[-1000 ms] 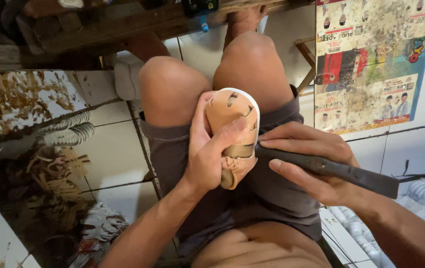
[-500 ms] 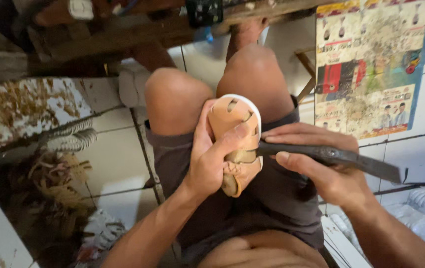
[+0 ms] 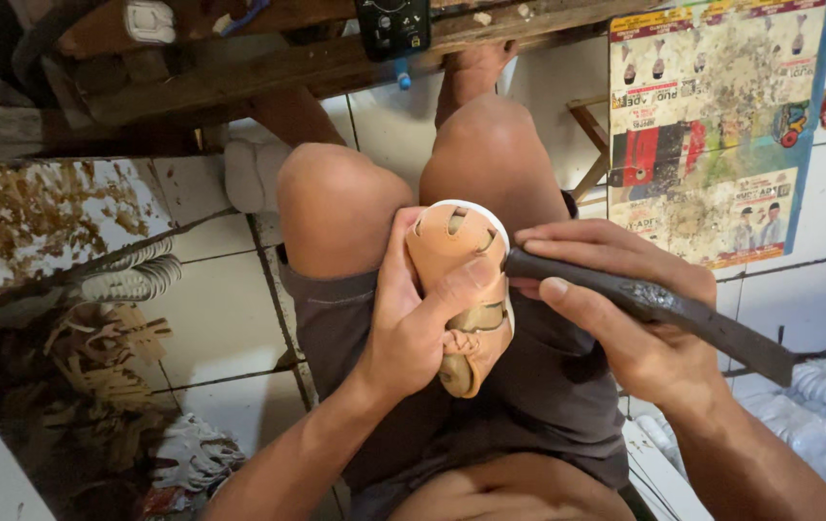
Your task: The person assembles slipper sandals by heating the sole and upper over a gas flame, then pressing them together. They use a curved blade to trim excess material from the joined edges and place the finished units on a nearby shelf.
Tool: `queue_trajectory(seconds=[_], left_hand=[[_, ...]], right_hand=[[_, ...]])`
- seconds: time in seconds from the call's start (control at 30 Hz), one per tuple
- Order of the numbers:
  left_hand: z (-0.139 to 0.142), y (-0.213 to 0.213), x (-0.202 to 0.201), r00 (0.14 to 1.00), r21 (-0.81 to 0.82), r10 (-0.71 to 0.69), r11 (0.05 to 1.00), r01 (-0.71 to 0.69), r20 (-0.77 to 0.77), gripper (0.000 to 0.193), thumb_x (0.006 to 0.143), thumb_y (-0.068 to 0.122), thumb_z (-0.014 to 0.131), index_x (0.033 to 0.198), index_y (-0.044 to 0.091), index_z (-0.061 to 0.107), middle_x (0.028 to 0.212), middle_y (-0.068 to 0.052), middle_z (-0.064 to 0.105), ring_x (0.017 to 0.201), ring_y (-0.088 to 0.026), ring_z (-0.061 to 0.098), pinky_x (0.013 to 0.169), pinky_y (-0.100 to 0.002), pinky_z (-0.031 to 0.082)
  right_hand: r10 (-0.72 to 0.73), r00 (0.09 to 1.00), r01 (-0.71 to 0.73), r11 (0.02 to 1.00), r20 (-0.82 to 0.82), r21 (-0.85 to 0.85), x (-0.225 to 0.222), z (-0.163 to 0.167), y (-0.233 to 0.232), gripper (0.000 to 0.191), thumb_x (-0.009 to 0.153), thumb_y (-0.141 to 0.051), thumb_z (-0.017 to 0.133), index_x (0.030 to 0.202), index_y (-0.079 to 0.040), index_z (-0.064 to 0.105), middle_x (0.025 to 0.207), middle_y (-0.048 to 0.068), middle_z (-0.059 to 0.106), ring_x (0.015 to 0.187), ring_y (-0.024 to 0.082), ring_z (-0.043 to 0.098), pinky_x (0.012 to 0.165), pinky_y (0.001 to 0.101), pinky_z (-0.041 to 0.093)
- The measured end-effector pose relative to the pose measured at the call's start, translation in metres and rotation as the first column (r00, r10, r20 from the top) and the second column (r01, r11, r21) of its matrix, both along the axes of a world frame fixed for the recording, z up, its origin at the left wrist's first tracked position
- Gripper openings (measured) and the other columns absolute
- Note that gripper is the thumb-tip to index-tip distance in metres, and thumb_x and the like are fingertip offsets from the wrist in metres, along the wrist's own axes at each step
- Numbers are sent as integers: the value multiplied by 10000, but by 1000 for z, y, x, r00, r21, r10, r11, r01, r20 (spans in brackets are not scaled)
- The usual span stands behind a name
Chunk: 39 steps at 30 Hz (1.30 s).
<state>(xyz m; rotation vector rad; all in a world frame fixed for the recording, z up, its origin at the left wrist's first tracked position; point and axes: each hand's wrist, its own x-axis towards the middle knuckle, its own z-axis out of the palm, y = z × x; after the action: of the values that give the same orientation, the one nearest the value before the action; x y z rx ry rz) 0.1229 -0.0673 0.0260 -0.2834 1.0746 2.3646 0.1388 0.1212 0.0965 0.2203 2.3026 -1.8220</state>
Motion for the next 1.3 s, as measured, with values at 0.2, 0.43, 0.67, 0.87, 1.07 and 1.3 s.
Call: queue_trajectory(seconds=[0.2,0.43,0.67,0.87,1.07,1.3], left_hand=[[1,0,0,996,-99,-35,995,26,-81,350,983,70,685,1239,44,449,1127,-76,604,992,-108,606,873,-278,539],[0,-2,-4,998,42,-18,999,15,54,299,981,138,651,1219,30,506,1107,-63,597,995,-117,593,877,-290,526],[1,-4,-1,985,-164,-94,984,69,-148,312,990,137,679,1219,42,489,1094,-59,607,995,-111,599,889,-274,526],[9,-6,-1,960,-252,-205,955,154,-192,356,970,99,718,1222,47,472,1067,-39,631,964,-89,611,844,-262,536],[13,-6,-4,938,-292,-264,937,194,-225,372,967,111,730,1215,52,459,1048,-37,644,925,-76,626,792,-252,550],[19,-7,-6,924,-429,-378,847,316,-65,436,895,167,786,1169,26,477,852,-60,674,613,-143,610,565,-306,512]], right_hand=[[322,930,-238,895,-176,378,-19,5,14,265,878,-22,728,1136,38,731,1169,141,739,1020,206,758,860,320,602],[176,984,-173,978,13,-112,-24,-4,24,312,869,-29,674,1146,104,731,1211,217,735,1107,288,734,939,390,600],[36,989,16,941,147,-338,-11,-17,24,312,890,-17,634,1142,159,688,1240,290,674,1079,357,736,906,445,613],[318,944,-311,946,-87,91,-24,2,34,301,873,-51,687,1154,48,727,1204,190,729,1081,267,750,913,370,627],[273,962,-275,956,32,105,-28,-4,42,311,812,-54,703,1107,2,781,1163,146,781,935,242,744,765,326,584],[425,905,-420,902,-34,97,-37,-14,58,292,801,-99,723,1074,-16,784,1123,131,792,1019,239,782,892,331,608]])
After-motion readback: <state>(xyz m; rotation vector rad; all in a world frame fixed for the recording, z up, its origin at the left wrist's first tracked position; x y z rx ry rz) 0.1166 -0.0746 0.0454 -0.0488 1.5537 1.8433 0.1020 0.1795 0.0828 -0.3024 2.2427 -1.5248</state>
